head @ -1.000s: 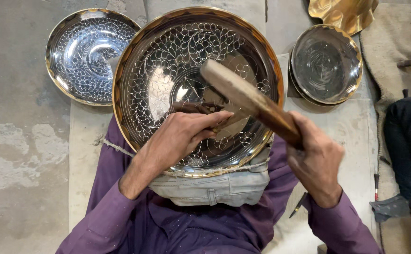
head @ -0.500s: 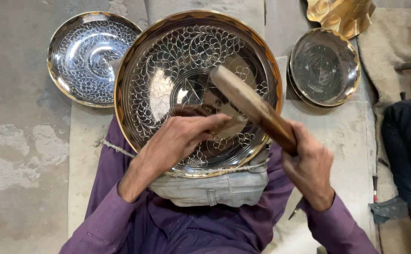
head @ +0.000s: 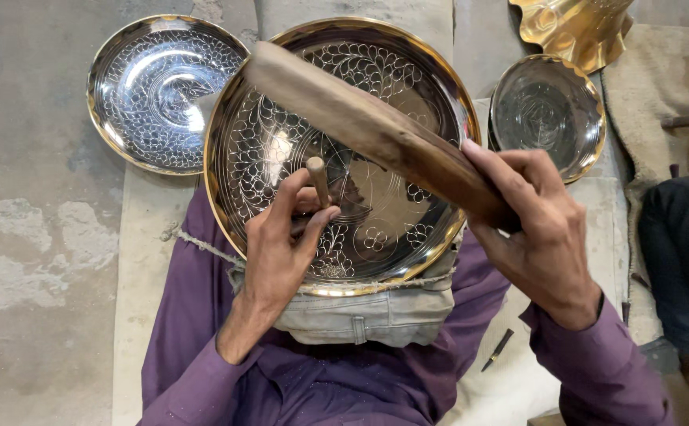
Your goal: The person sits cross-legged on the floor with a large engraved brass tray on their lap. They hold a small punch against the tray's surface with one hand and strike it with a wooden mallet held in the other hand, working the decorative pattern into the metal and repositioning the punch across the design.
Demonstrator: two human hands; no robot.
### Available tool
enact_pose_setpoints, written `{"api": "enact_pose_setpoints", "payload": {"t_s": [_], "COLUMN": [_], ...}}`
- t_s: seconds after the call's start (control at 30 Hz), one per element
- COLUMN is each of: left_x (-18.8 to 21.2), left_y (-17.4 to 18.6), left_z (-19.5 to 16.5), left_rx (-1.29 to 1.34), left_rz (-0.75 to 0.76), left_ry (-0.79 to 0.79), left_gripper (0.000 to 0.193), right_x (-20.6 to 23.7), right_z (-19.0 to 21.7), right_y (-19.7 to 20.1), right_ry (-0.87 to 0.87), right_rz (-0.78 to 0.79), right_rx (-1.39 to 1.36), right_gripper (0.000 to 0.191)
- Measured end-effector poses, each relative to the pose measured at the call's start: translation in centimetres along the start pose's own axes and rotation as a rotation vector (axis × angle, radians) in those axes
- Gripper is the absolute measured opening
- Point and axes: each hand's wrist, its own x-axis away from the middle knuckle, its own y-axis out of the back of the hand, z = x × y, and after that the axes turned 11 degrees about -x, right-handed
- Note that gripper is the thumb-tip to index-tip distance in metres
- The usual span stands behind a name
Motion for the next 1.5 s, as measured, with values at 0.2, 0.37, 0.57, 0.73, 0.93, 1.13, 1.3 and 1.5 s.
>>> {"api": "enact_pose_setpoints", "payload": {"t_s": [0.2, 0.37, 0.57, 0.73, 0.93, 1.13, 1.3, 1.5], "left_x": [0.3, 0.1, -0.6, -1.6, -3.4, -4.7, -5.1, -4.0], "left_y": [-0.3, -0.3, 0.0, 0.5, 1.8, 2.7, 2.4, 2.2], "left_z": [0.6, 0.7, 0.9, 1.1, 0.5, -0.7, -1.0, -0.6], "left_rx": [-0.051, -0.042, -0.052, -0.095, -0.093, -0.132, -0.217, -0.244], "left_rz": [-0.006, 0.018, 0.056, 0.227, 0.343, 0.477, 0.547, 0.433], "left_ry": [-0.011, 0.001, -0.060, -0.010, -0.145, -0.235, -0.206, -0.190], "left_gripper": [0.048, 0.047, 0.048, 0.047, 0.054, 0.058, 0.059, 0.056], "right_x": [-3.4, -4.6, -4.2, -3.0, 0.3, 2.6, 3.9, 3.4], "right_z": [1.1, 1.5, 2.0, 1.1, 0.0, -1.7, -3.3, -2.8], "right_y": [0.9, 1.1, 0.7, 0.3, 0.1, -1.0, -2.1, -2.3], "right_ry": [0.066, 0.235, 0.160, -0.039, -0.110, -0.085, -0.234, -0.123], "right_rz": [0.110, 0.185, 0.213, 0.153, 0.046, -0.121, -0.060, -0.095], "right_rx": [0.116, 0.465, 0.554, 0.232, 0.241, 0.093, -0.065, -0.048], "right_gripper": [0.065, 0.052, 0.063, 0.067, 0.075, 0.071, 0.067, 0.068]}}
